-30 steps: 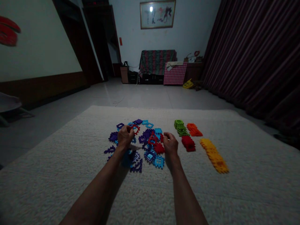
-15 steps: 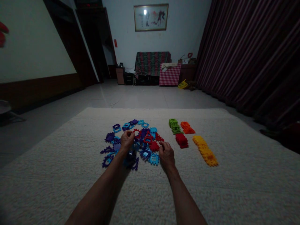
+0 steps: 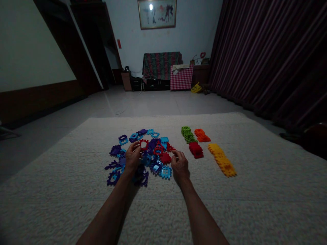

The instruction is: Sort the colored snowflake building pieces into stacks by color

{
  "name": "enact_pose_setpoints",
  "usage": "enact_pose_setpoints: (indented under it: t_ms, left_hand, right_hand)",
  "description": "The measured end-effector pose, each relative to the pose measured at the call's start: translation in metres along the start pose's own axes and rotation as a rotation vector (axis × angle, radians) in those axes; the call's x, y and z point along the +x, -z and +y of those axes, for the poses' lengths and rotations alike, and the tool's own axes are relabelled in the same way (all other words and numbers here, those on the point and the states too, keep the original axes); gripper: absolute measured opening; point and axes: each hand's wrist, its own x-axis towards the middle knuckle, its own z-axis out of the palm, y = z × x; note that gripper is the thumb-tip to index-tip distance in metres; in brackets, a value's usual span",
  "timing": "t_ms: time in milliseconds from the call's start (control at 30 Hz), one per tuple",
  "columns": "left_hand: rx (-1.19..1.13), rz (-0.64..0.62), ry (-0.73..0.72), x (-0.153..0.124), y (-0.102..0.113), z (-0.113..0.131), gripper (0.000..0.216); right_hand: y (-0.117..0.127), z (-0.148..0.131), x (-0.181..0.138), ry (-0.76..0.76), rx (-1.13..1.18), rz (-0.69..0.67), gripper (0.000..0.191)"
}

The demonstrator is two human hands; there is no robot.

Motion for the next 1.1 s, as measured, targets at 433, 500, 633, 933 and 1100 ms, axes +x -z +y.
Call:
enact_pose_setpoints:
  t_ms: [433, 500, 633, 933, 1100]
  left_hand:
    - [0.46, -0.225, -0.547, -0.034, -0.038, -0.013, 0.033]
    - [0.526, -0.191, -0.627, -0.031, -0.033, -0.023, 0.032]
    - [0.698, -0.165, -0.703, -0.034, -0.031, -0.045, 0.033]
    - [0.858, -0.159, -0.666, -0.038, -0.042, -0.056, 0.031]
    - [0.885, -0.166, -0.664, -0.038, -0.043, -0.056, 0.032]
  right_hand:
    - [0.002, -0.006, 0.003, -0.164, 0.146, 0.048, 0.039]
    - [0.001, -0.005, 0.003, -0.126, 0.098, 0.024, 0.04]
    - [-0.003, -0.002, 0.005, 0.025, -0.137, -0.019, 0.04]
    - [-0.007, -0.034, -0.001, -0.053, -0.719, -0.103, 0.045]
    - [-0.011, -0.032, -0.002, -0.044, -0.71, -0.082, 0.033]
